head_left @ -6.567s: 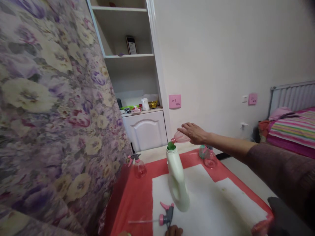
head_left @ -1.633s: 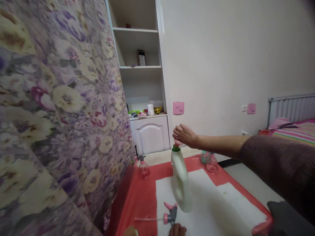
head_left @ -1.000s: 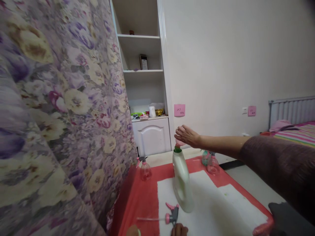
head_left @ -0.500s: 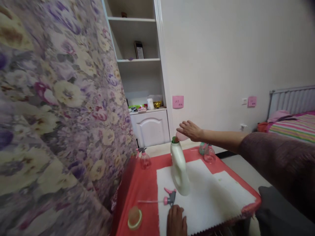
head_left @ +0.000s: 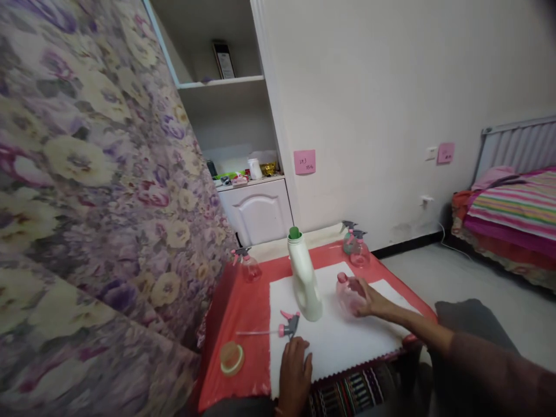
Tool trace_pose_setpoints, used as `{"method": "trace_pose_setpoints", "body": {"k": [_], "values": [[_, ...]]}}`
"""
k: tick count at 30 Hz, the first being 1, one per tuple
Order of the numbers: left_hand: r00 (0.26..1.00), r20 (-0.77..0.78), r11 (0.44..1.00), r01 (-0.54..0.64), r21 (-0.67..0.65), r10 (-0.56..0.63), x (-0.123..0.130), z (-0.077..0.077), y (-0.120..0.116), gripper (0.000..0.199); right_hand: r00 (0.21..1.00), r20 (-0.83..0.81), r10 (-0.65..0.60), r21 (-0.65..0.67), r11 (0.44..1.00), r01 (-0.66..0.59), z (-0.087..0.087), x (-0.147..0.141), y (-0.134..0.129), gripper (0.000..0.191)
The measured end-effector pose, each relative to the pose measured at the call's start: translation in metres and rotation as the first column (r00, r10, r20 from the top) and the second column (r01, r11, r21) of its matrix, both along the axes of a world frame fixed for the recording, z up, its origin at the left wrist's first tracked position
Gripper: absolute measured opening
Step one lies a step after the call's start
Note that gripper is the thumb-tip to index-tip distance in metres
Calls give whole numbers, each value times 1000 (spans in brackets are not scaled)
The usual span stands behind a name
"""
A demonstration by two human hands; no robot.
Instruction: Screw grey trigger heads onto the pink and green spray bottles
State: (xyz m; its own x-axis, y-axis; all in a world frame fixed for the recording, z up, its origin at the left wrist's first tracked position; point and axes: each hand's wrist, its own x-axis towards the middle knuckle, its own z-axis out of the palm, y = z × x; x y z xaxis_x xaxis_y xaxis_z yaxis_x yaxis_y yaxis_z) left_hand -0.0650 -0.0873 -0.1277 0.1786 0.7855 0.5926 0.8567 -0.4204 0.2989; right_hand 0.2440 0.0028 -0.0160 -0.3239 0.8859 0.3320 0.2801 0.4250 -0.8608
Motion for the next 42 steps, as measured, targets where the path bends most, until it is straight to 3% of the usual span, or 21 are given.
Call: {"method": "trace_pose_setpoints", "body": {"k": [2,5,9,17,20,23,27,30,34,42], "values": [[1000,13,1000,8,-28,-8,-1,2,0,23,996,-82,34,-43,998,-37,-27,-1,-8,82],[999,33,998,16,-53,-14,-1,6,-1,22,987,-149,61,-88,993,-75,-50,-1,-12,85],[999,42,996,13,-94,-9,0,11,-3,21,992,-105,65,-150,985,-81,-63,2,-13,81],[993,121,973,34,-229,-6,8,30,-11,21,997,-45,55,-144,988,-61,-77,5,-13,86],[979,202,952,45,-303,18,7,44,-23,22,994,-44,102,-135,985,-107,-81,8,-12,93],[956,270,946,-27,-322,119,0,60,-31,25,992,-30,121,-129,984,-123,-81,9,-13,96],[959,143,933,-194,-304,245,-14,77,-15,31,991,-43,126,-133,982,-131,-75,7,-15,95],[969,-28,907,-239,-346,244,-21,81,12,34,994,-42,102,-163,981,-107,-70,5,-18,94],[967,-101,876,-254,-410,233,-20,79,39,33,995,-35,92,-172,980,-97,-71,7,-21,94],[959,-102,854,-282,-436,265,-14,91,42,24,996,-55,63,-163,984,-72,-71,11,-27,87]]}}
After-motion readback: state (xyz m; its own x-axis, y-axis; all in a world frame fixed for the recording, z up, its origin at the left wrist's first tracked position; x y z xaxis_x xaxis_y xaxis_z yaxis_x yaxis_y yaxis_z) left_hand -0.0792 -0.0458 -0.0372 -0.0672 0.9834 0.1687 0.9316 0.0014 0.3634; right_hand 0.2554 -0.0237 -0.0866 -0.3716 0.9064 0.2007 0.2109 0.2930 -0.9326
